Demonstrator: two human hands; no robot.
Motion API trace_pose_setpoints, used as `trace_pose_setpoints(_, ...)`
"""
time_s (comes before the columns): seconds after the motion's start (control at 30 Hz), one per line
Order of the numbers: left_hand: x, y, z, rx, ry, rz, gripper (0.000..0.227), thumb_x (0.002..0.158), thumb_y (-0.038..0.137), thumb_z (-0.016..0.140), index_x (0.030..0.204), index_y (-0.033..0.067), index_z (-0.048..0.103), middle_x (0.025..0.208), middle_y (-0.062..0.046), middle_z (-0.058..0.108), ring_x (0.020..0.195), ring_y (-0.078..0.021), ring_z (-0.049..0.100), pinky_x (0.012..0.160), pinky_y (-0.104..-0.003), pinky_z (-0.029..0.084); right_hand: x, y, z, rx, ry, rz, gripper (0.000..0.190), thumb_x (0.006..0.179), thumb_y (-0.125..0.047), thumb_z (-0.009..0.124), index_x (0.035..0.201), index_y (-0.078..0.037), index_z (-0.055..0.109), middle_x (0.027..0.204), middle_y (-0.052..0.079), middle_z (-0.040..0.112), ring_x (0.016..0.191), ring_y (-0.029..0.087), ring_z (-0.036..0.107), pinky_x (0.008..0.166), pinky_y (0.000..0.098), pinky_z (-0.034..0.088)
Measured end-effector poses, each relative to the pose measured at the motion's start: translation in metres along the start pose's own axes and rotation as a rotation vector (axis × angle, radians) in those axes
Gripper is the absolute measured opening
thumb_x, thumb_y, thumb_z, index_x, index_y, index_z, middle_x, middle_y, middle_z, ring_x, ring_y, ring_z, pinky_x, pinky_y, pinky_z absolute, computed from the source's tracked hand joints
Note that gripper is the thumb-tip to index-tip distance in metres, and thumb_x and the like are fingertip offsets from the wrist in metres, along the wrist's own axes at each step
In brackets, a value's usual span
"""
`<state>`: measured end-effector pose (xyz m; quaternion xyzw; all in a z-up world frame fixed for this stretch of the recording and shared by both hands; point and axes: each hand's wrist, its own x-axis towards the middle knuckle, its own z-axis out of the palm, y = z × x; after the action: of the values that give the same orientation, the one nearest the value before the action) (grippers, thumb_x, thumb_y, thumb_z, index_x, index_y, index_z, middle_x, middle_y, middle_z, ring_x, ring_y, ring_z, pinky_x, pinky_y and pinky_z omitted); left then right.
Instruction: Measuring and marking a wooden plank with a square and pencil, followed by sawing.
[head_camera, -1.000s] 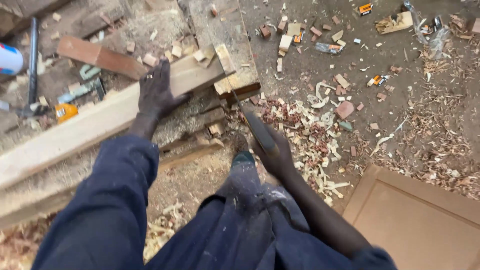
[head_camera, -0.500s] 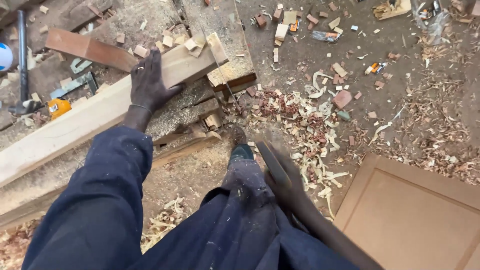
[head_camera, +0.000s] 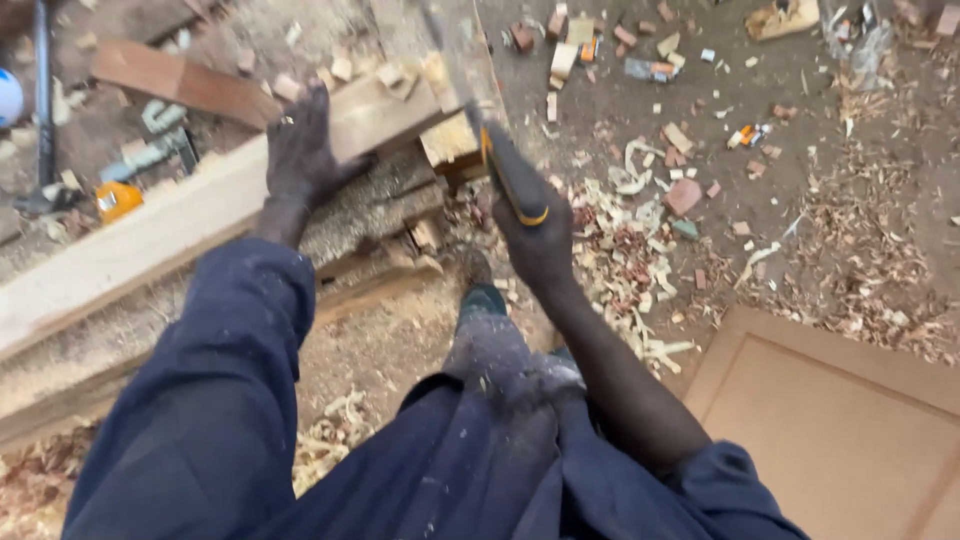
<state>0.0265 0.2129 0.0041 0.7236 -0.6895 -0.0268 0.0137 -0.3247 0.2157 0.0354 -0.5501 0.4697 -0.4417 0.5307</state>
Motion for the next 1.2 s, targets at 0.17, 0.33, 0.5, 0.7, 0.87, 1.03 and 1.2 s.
trace_pose_setpoints(0.17, 0.001, -0.007, 0.004, -0.004, 0.023, 0.006, 0.12, 0.08, 0.066, 0.083, 0.156, -0.0035, 0.021, 0.157, -0.03, 0.039, 0.132, -0.0472, 0.048, 0.109, -0.065, 0.038, -0.07, -0.013, -0.032, -0.043, -0.201, 0.054, 0.054, 0.092, -0.007, 0.062, 0.144, 0.001, 0.055, 0.119, 0.014, 0.073, 0.091, 0.018, 0.069, 0.072, 0.0305, 0.054)
trace_pose_setpoints(0.33, 0.0, 0.0, -0.003, -0.024, -0.01, -0.03, 0.12, 0.082, 0.072, 0.076, 0.157, -0.0049, 0.023, 0.159, -0.031, 0.036, 0.137, -0.0483, 0.045, 0.112, -0.065, 0.036, -0.146, -0.005, -0.1, -0.174, -0.235, 0.178, 0.06, 0.086, -0.017, 0.069, 0.145, -0.009, 0.057, 0.15, 0.01, 0.06, 0.134, 0.018, 0.058, 0.104, 0.0286, 0.047)
trace_pose_setpoints(0.5, -0.004, 0.005, 0.0, -0.041, -0.022, -0.1, 0.118, 0.075, 0.067, 0.078, 0.161, 0.0019, 0.03, 0.159, -0.023, 0.044, 0.137, -0.0423, 0.05, 0.111, -0.056, 0.035, -0.042, 0.027, -0.008, -0.116, -0.132, 0.027, 0.058, 0.08, 0.0, 0.07, 0.137, 0.001, 0.063, 0.126, 0.031, 0.068, 0.118, 0.051, 0.062, 0.097, 0.0582, 0.052)
trace_pose_setpoints(0.7, 0.009, -0.022, 0.02, -0.005, -0.04, -0.078, 0.114, 0.082, 0.072, 0.07, 0.163, 0.0046, 0.028, 0.164, -0.021, 0.038, 0.146, -0.0407, 0.041, 0.113, -0.058, 0.034, 0.051, -0.006, 0.007, 0.022, 0.081, -0.1, 0.028, 0.087, -0.016, 0.072, 0.114, -0.008, 0.073, 0.102, 0.017, 0.076, 0.103, 0.028, 0.074, 0.088, 0.0441, 0.057)
trace_pose_setpoints(0.87, -0.005, -0.001, 0.0, -0.056, 0.001, -0.074, 0.12, 0.077, 0.073, 0.077, 0.162, 0.0028, 0.03, 0.159, -0.023, 0.044, 0.139, -0.0425, 0.048, 0.11, -0.056, 0.038, 0.039, 0.04, -0.001, 0.032, 0.087, -0.177, 0.028, 0.087, -0.004, 0.07, 0.115, -0.002, 0.074, 0.105, 0.02, 0.074, 0.105, 0.026, 0.069, 0.092, 0.048, 0.054)
trace_pose_setpoints(1.03, -0.002, -0.005, 0.004, -0.045, 0.003, -0.066, 0.119, 0.075, 0.071, 0.077, 0.161, 0.0025, 0.031, 0.158, -0.023, 0.045, 0.138, -0.0421, 0.049, 0.111, -0.056, 0.036, -0.035, 0.048, 0.006, 0.038, 0.032, 0.0, 0.033, 0.086, -0.015, 0.081, 0.116, -0.003, 0.073, 0.105, 0.02, 0.075, 0.105, 0.025, 0.071, 0.092, 0.0432, 0.055)
trace_pose_setpoints(1.2, 0.002, -0.008, 0.008, -0.056, 0.024, -0.071, 0.119, 0.072, 0.064, 0.081, 0.161, 0.0028, 0.031, 0.157, -0.023, 0.045, 0.137, -0.0411, 0.05, 0.112, -0.055, 0.036, -0.131, 0.035, -0.072, -0.104, -0.07, 0.056, 0.05, 0.08, -0.017, 0.083, 0.124, 0.003, 0.068, 0.118, 0.03, 0.071, 0.116, 0.039, 0.067, 0.093, 0.0522, 0.052)
